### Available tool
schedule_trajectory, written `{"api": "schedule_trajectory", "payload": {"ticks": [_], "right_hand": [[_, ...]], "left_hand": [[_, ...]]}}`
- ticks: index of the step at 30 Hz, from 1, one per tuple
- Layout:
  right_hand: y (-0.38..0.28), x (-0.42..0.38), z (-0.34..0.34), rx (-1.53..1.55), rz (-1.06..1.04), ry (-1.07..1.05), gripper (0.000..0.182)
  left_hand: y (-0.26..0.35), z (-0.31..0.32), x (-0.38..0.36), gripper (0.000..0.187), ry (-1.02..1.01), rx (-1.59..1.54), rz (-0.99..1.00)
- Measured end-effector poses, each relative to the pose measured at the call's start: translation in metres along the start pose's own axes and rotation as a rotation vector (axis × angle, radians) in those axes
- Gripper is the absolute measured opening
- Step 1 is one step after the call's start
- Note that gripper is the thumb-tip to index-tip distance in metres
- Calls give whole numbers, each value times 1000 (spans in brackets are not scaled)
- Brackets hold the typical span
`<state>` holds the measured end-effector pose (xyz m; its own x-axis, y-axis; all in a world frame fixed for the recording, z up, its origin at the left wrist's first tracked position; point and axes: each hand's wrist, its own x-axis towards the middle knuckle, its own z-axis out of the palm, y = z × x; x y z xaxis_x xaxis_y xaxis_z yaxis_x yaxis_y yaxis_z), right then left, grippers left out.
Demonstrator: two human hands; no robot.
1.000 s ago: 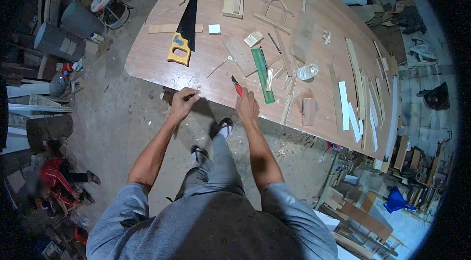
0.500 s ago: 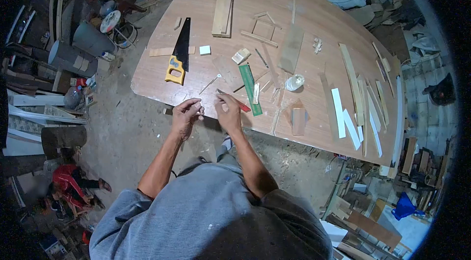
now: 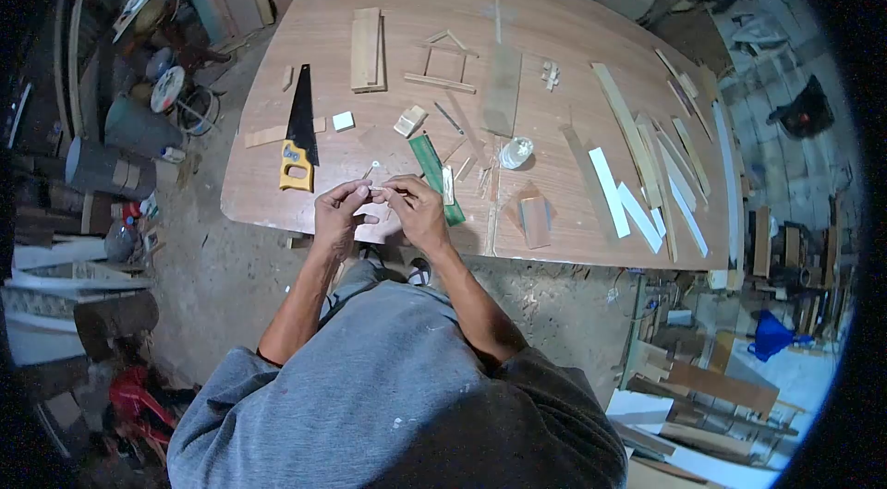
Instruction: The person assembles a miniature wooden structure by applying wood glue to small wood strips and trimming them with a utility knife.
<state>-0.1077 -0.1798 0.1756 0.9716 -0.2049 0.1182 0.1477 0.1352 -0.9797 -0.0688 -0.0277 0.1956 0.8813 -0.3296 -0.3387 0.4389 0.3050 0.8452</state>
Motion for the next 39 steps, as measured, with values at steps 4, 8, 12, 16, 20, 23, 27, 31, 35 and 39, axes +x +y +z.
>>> {"api": "schedule_trajectory", "payload": {"ticks": [4, 8, 12, 16, 20, 23, 27, 31, 35, 39], "right_hand": [[12, 3, -1, -96, 110, 126, 13], [13, 7, 8, -76, 261, 255, 15], [32, 8, 6, -109, 308, 233, 15], [32, 18, -2, -314, 168, 214, 15], [27, 48, -30, -556, 231, 60, 14], [36, 85, -60, -537, 435, -51, 13], [84, 154, -111, -568, 373, 14, 10], [133, 221, -135, -735, 421, 70, 12], [146, 247, -128, -875, 542, -1, 18], [159, 251, -119, -948, 586, -36, 20]], "left_hand": [[-5, -7, 23, 25, -68, 58, -60], [-3, -13, 38, 19, -183, -42, -161], [-10, -21, 56, 19, -164, 83, -188], [-19, -23, 73, 17, -239, 199, -155], [-33, -11, 103, 20, -252, 253, -153], [-44, 3, 132, 21, -197, 336, -92], [-72, 8, 182, 33, -9, 667, 153], [-94, 9, 222, 28, 112, 1211, 317], [-98, 20, 244, 43, 189, 1305, 396], [-104, 16, 262, 48, 192, 1355, 347]]}}
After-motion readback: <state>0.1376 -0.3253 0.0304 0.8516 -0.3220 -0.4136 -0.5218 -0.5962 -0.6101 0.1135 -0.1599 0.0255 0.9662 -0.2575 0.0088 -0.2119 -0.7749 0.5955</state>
